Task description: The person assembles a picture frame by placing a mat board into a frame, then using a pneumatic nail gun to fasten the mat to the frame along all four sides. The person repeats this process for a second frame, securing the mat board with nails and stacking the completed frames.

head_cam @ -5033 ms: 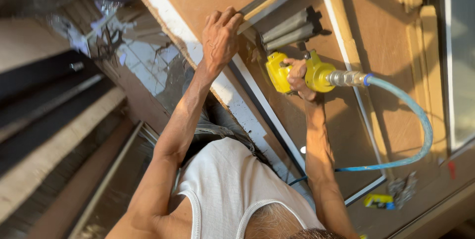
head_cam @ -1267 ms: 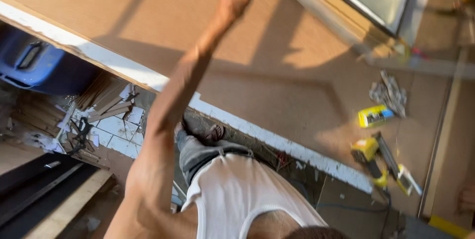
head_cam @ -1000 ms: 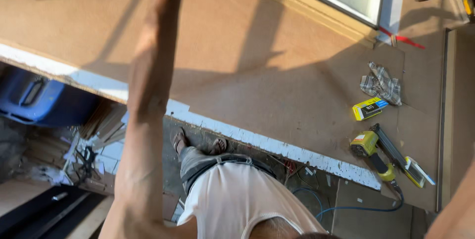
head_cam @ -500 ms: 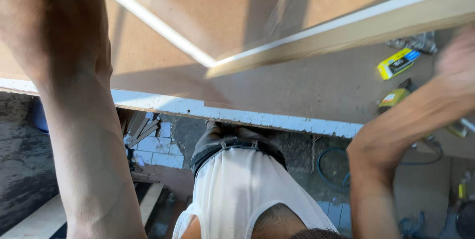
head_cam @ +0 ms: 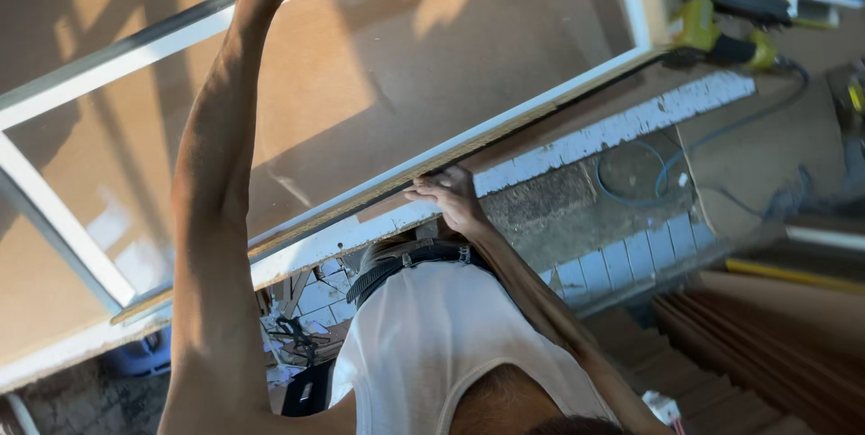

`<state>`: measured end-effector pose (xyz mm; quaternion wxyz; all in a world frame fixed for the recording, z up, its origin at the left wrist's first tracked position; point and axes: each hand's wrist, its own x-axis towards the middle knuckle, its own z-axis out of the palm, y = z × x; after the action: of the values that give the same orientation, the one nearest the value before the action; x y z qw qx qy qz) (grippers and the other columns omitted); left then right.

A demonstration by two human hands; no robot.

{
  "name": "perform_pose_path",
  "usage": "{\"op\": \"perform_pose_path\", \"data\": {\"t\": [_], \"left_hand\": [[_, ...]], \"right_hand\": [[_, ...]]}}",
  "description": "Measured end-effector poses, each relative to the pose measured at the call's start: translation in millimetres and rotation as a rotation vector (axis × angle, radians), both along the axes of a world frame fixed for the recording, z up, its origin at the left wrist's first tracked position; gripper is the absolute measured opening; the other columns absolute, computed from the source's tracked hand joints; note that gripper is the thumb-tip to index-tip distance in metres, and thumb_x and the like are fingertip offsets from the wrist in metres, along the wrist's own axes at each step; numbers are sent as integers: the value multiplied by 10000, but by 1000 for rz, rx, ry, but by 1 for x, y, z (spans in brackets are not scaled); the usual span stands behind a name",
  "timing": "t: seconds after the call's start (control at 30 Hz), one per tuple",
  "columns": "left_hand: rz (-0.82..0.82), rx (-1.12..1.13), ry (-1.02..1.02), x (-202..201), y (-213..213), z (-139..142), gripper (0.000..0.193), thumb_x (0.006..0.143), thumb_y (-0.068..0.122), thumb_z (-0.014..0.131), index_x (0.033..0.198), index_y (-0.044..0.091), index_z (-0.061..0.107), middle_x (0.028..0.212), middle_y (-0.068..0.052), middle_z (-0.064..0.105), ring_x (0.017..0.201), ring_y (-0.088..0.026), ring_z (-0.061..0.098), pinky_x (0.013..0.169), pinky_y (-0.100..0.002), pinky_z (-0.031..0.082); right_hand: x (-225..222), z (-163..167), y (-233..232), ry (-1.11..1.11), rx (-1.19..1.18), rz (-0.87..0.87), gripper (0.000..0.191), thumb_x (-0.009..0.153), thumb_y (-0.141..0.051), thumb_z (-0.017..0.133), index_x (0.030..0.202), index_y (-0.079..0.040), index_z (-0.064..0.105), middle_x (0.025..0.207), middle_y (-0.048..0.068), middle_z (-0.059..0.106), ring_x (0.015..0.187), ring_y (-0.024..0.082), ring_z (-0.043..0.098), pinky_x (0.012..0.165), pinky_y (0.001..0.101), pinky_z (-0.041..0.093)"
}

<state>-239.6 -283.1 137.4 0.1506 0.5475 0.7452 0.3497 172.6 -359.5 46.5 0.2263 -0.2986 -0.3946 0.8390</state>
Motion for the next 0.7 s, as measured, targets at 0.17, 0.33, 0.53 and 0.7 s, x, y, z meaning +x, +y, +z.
{"op": "perform_pose_path", "data": {"t": [0.17,0.33,0.53,0.7], "left_hand": [[-16,-230,88,6,29,-61,237,918,399,813,1093,241,811,1071,-42,776,947,-239,703,843,-442,546],[-24,-144,190,10,43,-89,195,888,291,758,1071,245,807,1116,-62,732,943,-262,705,769,-438,571],[83,100,470,33,39,-113,181,910,347,792,968,178,759,1012,-99,639,878,-265,631,699,-504,480],[301,132,378,44,23,-134,172,913,320,813,998,178,765,979,-90,647,862,-251,612,694,-450,470]], "right_hand": [[0,-21,-7,-157,-197,18,124,883,75,661,994,94,610,973,145,697,929,321,781,856,411,671],[13,-16,12,-409,27,235,161,926,-74,695,987,74,684,896,165,766,790,255,766,720,380,666],[81,35,62,-517,204,181,223,937,-182,753,992,32,724,866,157,753,744,199,711,639,287,609],[158,51,151,-656,351,-162,160,944,-164,739,1013,-21,712,919,123,770,809,195,757,710,302,646]]}}
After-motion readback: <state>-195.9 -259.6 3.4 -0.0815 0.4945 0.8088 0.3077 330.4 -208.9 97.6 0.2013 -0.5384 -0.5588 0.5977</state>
